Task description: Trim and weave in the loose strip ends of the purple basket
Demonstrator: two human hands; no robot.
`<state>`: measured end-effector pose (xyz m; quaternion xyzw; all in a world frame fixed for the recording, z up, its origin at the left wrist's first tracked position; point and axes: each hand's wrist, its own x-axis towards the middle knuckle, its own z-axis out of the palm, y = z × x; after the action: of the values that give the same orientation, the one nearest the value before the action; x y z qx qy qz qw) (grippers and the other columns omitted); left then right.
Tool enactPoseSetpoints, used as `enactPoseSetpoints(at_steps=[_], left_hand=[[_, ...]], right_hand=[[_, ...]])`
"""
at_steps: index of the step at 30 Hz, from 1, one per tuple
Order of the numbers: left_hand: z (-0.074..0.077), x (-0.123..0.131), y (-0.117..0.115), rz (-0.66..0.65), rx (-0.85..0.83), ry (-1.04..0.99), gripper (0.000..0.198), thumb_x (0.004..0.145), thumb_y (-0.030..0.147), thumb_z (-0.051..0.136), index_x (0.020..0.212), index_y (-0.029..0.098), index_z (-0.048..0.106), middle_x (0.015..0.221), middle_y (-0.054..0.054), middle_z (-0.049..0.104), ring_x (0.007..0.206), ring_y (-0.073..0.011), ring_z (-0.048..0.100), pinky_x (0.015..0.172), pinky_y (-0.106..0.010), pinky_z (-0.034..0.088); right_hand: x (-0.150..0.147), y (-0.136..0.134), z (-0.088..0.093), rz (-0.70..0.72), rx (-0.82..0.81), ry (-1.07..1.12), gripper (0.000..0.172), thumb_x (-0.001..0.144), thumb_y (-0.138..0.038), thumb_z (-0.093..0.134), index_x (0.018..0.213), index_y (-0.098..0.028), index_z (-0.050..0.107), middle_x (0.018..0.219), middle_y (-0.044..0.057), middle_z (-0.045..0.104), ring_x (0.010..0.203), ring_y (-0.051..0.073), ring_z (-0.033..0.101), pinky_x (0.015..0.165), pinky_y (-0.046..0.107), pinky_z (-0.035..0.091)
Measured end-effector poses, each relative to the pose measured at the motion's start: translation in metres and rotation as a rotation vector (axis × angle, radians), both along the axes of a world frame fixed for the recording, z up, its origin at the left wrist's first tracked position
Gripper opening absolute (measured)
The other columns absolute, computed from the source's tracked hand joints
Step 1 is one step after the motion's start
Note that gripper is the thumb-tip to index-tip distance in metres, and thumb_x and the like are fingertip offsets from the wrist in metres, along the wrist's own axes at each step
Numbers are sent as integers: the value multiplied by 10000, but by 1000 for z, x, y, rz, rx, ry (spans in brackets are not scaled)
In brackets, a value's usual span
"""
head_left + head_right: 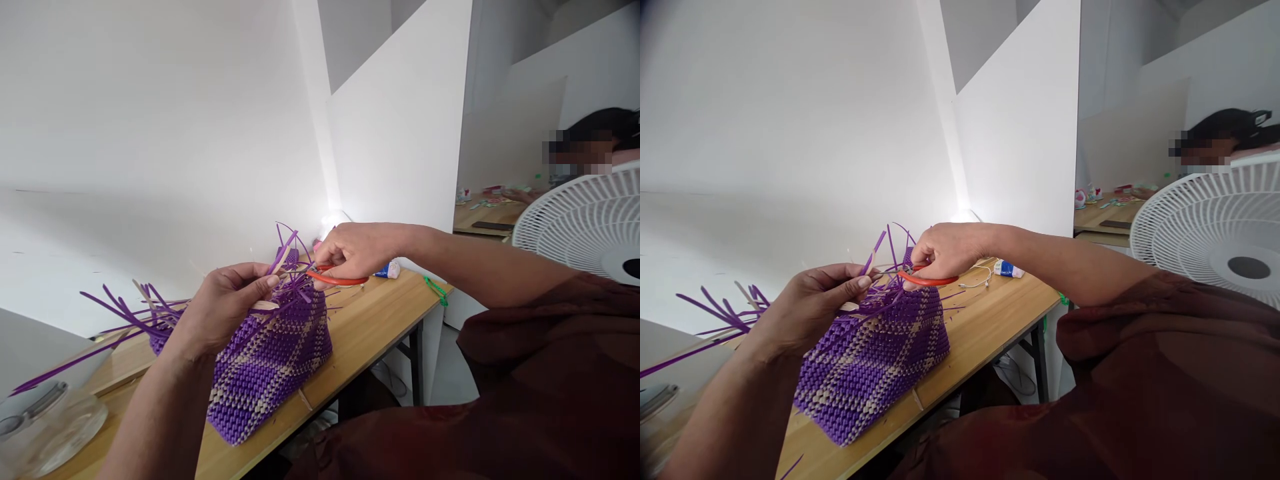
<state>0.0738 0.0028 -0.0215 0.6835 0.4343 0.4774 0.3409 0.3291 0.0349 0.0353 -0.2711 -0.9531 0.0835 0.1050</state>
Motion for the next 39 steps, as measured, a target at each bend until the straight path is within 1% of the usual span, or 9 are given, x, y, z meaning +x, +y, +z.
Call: enactPoseSetpoints(at_steps=[3, 6, 12, 17, 22, 27, 30, 33, 39], left_hand=[[-1, 1, 1, 4, 29, -28, 236, 697, 396, 843, 770, 180, 781, 674, -39, 682, 579, -104, 573, 517, -181, 447], [-1, 5, 1, 12, 12, -145, 266, 641, 378, 882, 758, 162, 782, 651, -42, 670, 546, -93, 558, 493, -173, 444], [1, 17, -1, 11, 17, -446, 312, 579, 279, 927, 793, 135, 750, 671, -13, 657, 545, -60, 549, 473, -131, 419], [1, 24, -3, 49, -14, -619, 319, 585, 264, 922, 762, 141, 688, 631, 13, 615, 541, -67, 546, 460, -135, 418], [1, 25, -3, 71, 9, -676, 284, 648, 296, 879, 744, 143, 660, 613, 21, 592, 530, -68, 533, 451, -143, 407], [1, 26, -2, 147, -23, -742, 315, 623, 308, 879, 735, 146, 633, 619, 15, 617, 517, -86, 563, 460, -167, 432], [0, 27, -3, 100, -28, -763, 300, 625, 283, 872, 743, 143, 634, 594, 19, 615, 482, -80, 550, 449, -167, 424], [-2, 29, -4, 46, -26, -775, 289, 643, 278, 863, 758, 142, 635, 557, 28, 598, 439, -76, 520, 438, -177, 421], [-5, 29, -3, 74, -28, -822, 315, 627, 267, 877, 765, 139, 625, 537, 43, 576, 426, -65, 495, 427, -171, 401]], right_hand=[[1, 2, -2, 26, -29, 58, 489, 888, -449, 607, 558, -177, 371, 509, -68, 327, 495, 61, 240, 500, 271, 194], [2, 4, -7, 43, -70, 137, 496, 884, -411, 616, 548, -179, 336, 490, -77, 300, 481, 53, 253, 505, 265, 215], [-7, 9, -26, 11, -173, 433, 401, 844, -459, 664, 632, -180, 469, 561, -50, 433, 508, 67, 350, 493, 261, 257], [-32, 7, -42, 3, -104, 593, 346, 832, -406, 686, 674, -187, 470, 612, -36, 478, 556, 82, 362, 519, 277, 271], [-52, 5, -59, 7, -103, 655, 296, 850, -370, 660, 710, -195, 466, 597, -50, 453, 558, 87, 374, 518, 268, 280], [-65, 5, -71, 43, -187, 726, 266, 838, -399, 680, 765, -198, 521, 617, -54, 473, 544, 90, 399, 505, 257, 303], [-70, 5, -71, 42, -193, 746, 275, 843, -417, 675, 762, -192, 538, 639, -45, 509, 557, 92, 431, 515, 253, 321], [-74, 4, -69, 26, -178, 760, 301, 844, -432, 671, 742, -190, 523, 617, -53, 490, 556, 90, 429, 509, 247, 314], [-80, 2, -71, 46, -210, 800, 296, 863, -455, 655, 785, -189, 551, 640, -42, 540, 571, 96, 462, 533, 246, 350]])
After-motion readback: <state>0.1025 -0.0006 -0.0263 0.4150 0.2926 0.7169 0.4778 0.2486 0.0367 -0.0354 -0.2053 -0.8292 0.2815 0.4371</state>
